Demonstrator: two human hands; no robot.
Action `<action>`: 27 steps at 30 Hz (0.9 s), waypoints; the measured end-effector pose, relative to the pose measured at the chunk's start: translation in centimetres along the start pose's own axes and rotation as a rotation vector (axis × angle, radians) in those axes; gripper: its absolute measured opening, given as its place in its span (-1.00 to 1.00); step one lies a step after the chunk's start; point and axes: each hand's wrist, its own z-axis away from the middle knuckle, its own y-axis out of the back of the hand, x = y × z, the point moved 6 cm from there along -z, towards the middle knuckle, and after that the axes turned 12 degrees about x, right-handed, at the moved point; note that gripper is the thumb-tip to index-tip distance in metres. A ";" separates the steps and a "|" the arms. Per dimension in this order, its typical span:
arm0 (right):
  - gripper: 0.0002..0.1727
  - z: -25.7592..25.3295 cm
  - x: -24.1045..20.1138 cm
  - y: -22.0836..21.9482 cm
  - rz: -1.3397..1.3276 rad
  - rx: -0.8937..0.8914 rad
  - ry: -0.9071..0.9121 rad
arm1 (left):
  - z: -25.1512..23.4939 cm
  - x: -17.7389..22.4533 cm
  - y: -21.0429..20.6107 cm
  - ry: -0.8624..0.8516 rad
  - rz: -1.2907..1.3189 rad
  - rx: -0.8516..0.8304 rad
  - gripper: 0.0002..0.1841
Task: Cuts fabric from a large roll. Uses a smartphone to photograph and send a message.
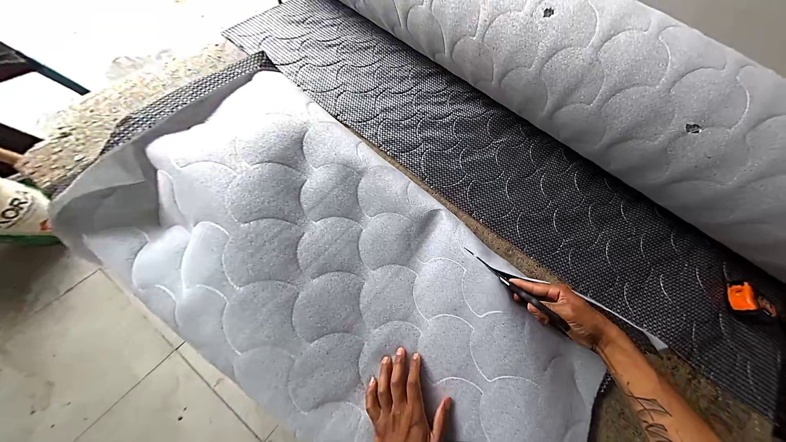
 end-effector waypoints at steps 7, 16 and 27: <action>-0.45 -1.1 -1.0 -0.1 0.004 0.071 -0.070 | -13.9 -8.8 1.1 -0.201 0.119 0.072 -0.06; -0.45 -3.9 -2.4 -2.3 -0.027 0.094 -0.079 | -30.6 -21.2 -1.4 -0.308 -0.029 0.015 0.13; -0.43 -7.4 -4.1 -4.8 -0.047 0.030 -0.034 | -30.6 -22.0 -2.7 -0.285 -0.031 0.007 0.08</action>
